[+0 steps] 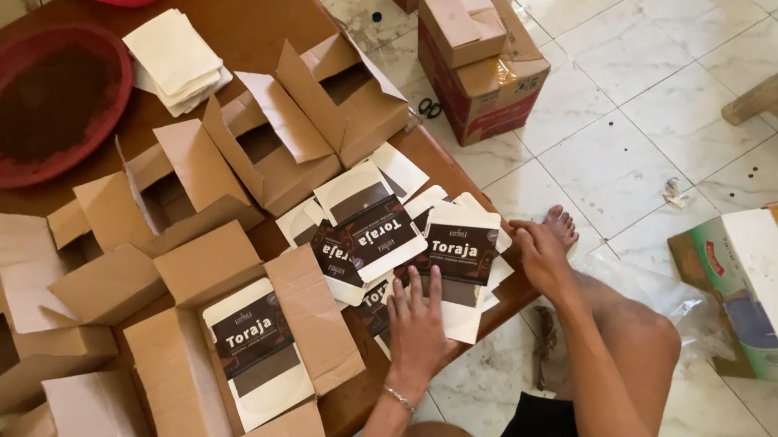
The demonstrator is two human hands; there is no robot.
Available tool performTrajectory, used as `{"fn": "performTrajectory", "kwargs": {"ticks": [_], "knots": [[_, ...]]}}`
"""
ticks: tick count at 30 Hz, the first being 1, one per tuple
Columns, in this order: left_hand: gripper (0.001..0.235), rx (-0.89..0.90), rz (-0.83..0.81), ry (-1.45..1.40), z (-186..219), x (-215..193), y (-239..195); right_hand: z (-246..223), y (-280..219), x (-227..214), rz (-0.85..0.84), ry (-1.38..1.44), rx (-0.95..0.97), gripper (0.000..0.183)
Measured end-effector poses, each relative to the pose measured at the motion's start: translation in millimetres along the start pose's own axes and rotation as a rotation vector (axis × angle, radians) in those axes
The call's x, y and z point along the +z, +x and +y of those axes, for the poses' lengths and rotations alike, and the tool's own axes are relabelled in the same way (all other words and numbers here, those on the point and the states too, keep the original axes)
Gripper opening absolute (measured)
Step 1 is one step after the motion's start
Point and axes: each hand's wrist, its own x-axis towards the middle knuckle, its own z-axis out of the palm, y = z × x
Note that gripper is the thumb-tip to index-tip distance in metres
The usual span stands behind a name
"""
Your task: The person folds small cardboard boxes by hand and places printed paper labels into each one.
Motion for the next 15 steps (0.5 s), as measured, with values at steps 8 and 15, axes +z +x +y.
{"fn": "performTrajectory", "kwargs": {"ticks": [8,15], "knots": [[0.097,0.003,-0.086,-0.228,-25.2,-9.4,4.0,-78.9,-34.6,-4.1,-0.084,0.379,0.373,0.058],[0.09,-0.014,-0.082,-0.339,-41.1,2.1,7.8,-51.7,-27.4,12.5,-0.181,0.437,0.334,0.051]]}}
